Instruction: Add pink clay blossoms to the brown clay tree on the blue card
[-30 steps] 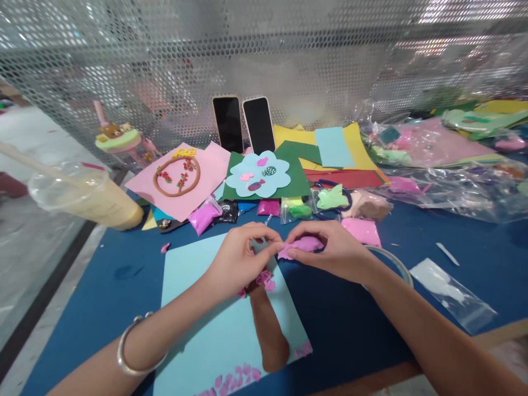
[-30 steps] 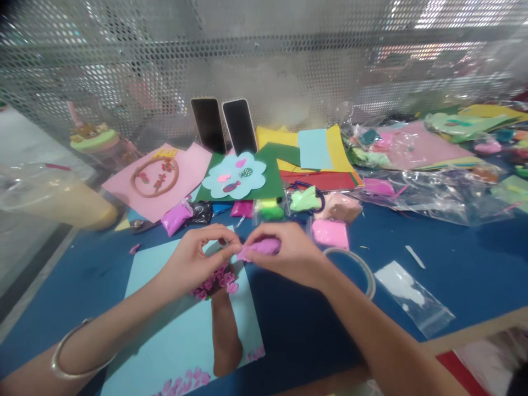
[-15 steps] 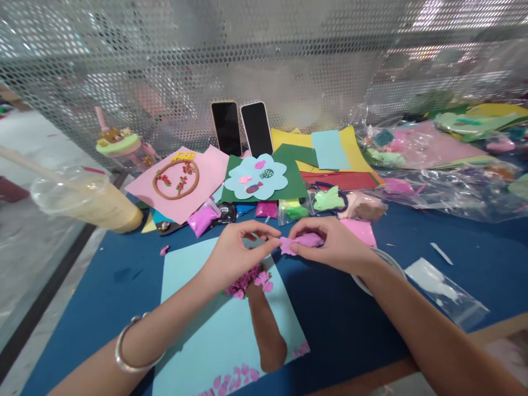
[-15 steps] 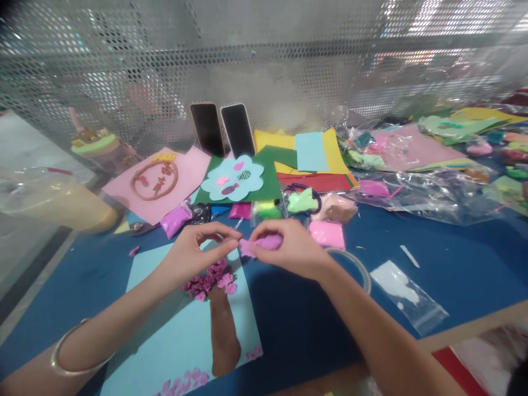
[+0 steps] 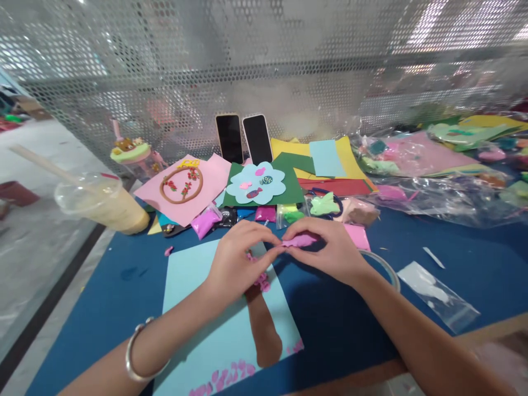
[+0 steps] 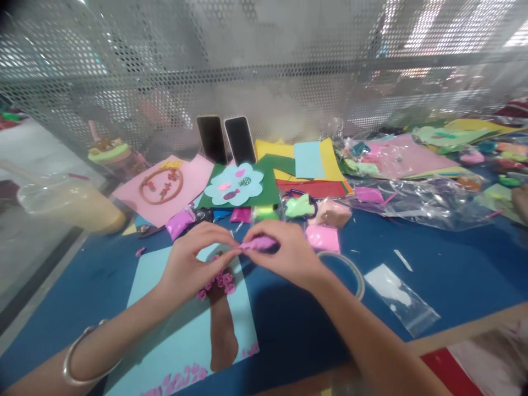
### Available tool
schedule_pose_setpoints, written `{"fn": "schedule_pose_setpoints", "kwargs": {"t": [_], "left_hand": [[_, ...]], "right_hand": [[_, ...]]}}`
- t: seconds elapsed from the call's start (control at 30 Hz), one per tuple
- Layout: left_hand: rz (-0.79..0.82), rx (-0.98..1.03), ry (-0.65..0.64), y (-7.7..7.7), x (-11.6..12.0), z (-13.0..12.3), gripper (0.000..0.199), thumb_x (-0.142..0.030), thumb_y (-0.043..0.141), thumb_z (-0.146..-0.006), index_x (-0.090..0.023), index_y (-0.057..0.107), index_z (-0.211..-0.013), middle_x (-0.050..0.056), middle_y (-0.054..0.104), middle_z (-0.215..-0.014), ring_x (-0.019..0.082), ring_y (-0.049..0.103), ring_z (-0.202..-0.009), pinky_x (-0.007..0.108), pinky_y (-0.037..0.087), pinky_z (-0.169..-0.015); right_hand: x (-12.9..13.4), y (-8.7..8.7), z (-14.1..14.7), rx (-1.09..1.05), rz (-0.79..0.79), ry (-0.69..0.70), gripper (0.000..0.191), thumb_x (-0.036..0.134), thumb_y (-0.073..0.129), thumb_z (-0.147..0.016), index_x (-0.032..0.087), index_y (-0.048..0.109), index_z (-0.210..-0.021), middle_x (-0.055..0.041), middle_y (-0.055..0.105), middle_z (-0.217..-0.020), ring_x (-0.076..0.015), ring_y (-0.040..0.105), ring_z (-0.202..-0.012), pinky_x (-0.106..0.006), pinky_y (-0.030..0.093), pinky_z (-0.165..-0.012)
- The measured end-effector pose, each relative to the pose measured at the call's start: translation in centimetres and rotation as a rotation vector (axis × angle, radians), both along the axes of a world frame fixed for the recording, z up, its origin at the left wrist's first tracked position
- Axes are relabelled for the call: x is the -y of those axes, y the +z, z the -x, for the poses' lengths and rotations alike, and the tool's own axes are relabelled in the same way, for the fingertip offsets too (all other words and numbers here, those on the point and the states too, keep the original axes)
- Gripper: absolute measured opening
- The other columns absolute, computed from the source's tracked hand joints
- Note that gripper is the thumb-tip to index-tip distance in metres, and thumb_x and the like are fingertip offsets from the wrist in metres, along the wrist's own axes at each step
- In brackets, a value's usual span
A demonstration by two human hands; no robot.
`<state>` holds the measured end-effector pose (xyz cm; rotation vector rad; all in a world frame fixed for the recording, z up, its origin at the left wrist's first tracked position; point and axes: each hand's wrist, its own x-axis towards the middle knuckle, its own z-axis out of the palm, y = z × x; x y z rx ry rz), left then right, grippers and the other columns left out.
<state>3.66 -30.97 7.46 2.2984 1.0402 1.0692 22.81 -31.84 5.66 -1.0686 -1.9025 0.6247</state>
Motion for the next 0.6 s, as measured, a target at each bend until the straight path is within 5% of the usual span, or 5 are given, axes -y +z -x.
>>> {"fn": "schedule_pose_setpoints", "kwargs": {"t": [0.13,0.23,0.6], "left_hand": [[-0.495,-0.077,-0.043,0.1,0.5,0.7,0.007,-0.016,0.066,-0.077,-0.022,0.065,-0.082,0.001,0.072,-0.078,0.016,0.063,-0.076,0.029,0.05,-0.071],[-0.7,-0.097,-0.07,0.0,0.6,1.6,0.017,-0.013,0.07,-0.072,-0.021,0.065,-0.086,0.001,0.072,-0.077,0.016,0.063,-0.073,0.029,0.05,-0.067],[-0.782,-0.13,-0.115,0.6,0.7,1.9,0.017,-0.016,0.071,-0.072,-0.02,0.065,-0.087,0.0,0.071,-0.072,0.016,0.063,-0.068,0.029,0.049,-0.066]], "right_hand": [[0.4,0.3,0.1,-0.012,-0.266,0.028,0.007,0.018,0.062,-0.078,0.022,0.065,-0.083,-0.0033,0.072,-0.082,-0.0178,0.067,-0.08,-0.03,0.053,-0.072],[0.5,0.6,0.1,-0.011,-0.428,0.031,0.012,0.013,0.062,-0.077,0.023,0.064,-0.084,-0.0032,0.072,-0.08,-0.0178,0.067,-0.079,-0.032,0.054,-0.071],[1.0,1.1,-0.5,0.023,-0.579,0.087,0.013,0.014,0.061,-0.08,0.022,0.062,-0.091,-0.0062,0.071,-0.083,-0.0177,0.066,-0.078,-0.032,0.053,-0.068]]}}
